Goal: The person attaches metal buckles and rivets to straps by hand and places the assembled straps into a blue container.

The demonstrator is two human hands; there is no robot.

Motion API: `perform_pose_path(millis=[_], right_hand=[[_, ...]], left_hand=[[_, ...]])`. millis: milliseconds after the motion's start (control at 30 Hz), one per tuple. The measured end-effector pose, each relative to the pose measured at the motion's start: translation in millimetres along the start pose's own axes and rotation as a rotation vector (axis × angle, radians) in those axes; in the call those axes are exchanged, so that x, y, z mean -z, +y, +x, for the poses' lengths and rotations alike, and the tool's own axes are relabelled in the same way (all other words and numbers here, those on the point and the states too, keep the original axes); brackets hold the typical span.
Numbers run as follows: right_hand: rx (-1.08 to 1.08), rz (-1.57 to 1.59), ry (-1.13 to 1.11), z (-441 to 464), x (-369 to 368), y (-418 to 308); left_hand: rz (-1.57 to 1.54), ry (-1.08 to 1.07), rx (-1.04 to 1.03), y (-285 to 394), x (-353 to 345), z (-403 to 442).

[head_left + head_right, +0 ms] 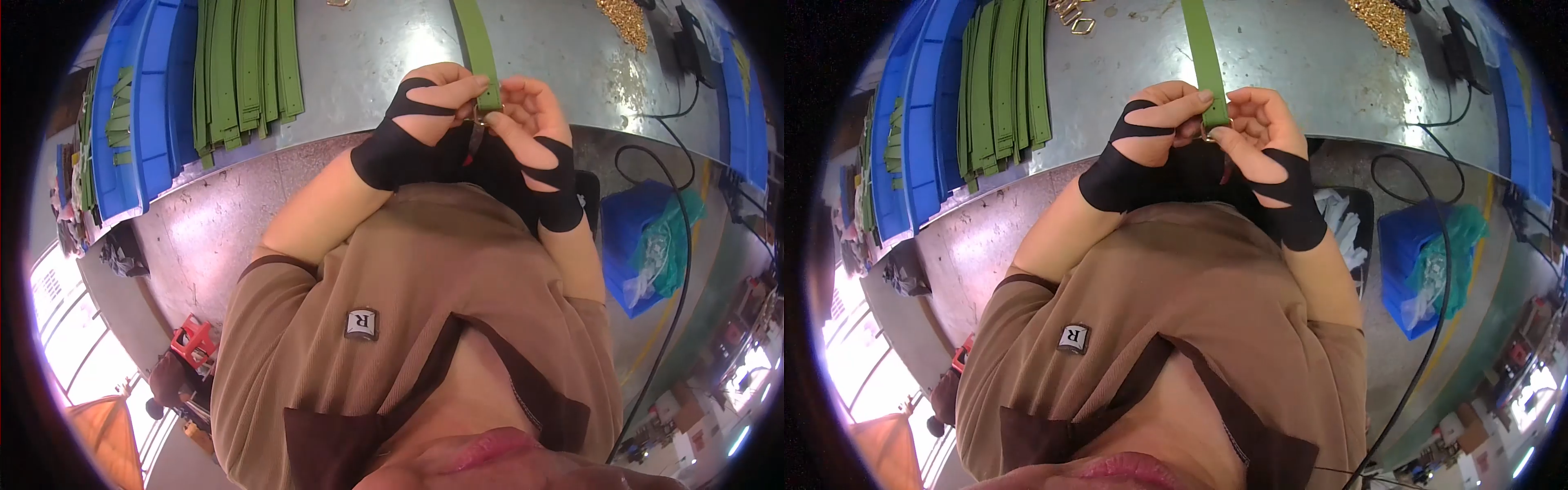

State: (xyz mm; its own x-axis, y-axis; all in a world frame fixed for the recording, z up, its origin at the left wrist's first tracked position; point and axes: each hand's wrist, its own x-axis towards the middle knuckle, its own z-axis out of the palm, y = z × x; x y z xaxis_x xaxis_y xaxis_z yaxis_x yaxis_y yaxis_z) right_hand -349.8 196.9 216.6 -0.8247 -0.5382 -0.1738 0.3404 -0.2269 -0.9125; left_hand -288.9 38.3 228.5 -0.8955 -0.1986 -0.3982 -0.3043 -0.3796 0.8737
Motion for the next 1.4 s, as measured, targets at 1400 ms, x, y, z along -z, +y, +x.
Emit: perform_pose_path(millis=[1400], right_hand=[[-0.109,-0.094,-0.136,-6.0,22.0,-9.9]], left_hand=[[0.025,-0.035,-0.094,4.1,-14.8,-14.2]])
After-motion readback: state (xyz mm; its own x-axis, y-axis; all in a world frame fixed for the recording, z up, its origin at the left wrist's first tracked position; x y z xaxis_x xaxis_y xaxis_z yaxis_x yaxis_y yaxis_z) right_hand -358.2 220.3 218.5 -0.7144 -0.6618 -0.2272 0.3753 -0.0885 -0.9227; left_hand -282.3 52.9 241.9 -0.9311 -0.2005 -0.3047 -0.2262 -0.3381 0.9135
